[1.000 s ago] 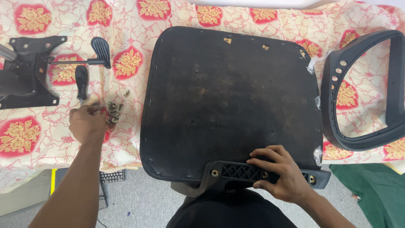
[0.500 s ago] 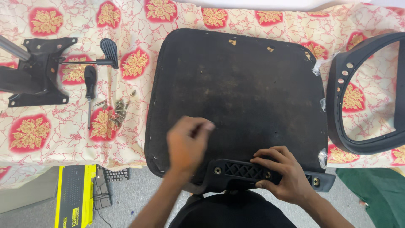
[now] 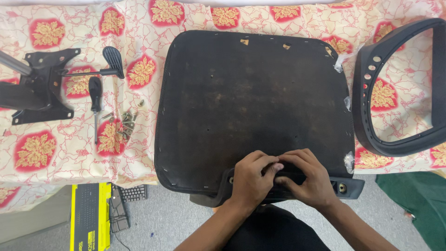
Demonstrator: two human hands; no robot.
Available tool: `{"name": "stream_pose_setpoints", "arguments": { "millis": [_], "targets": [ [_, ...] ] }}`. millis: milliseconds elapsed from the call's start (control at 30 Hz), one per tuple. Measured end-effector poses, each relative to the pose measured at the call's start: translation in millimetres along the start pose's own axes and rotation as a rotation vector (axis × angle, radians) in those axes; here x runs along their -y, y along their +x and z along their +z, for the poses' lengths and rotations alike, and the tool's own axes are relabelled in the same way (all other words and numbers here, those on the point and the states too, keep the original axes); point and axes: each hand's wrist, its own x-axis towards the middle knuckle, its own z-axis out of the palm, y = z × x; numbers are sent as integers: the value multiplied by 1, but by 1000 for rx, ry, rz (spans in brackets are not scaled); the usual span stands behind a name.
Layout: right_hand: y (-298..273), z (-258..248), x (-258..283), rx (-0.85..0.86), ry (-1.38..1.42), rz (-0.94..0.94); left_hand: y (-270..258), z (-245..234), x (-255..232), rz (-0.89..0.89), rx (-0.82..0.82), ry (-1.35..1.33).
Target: The person attaches a black plastic frame to the underside of a black chair seat using screws and a screwdriver. They align the frame, insert screws by hand, and then tighten them with the screwdriver.
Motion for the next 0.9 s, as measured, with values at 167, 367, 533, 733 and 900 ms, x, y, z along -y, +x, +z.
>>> {"name": "stream_pose_setpoints", "arguments": {
  "millis": [167,367,533,733,900],
  "targets": [
    [-4,6,-10,-133,45,37,1,14,0,32,-18,136],
    [-7,8,-12,-233,51,51,3,23,-4,33,-18,169],
    [-8,6,-12,-315,39,71,-1,18,-6,127,95,227],
    [-7,9,-9,-417,138,203,-15,-2,-7,311,408,418],
    [-10,12,-13,-440,128,225,-28,19,-11,285,368,534]
  ]
}}
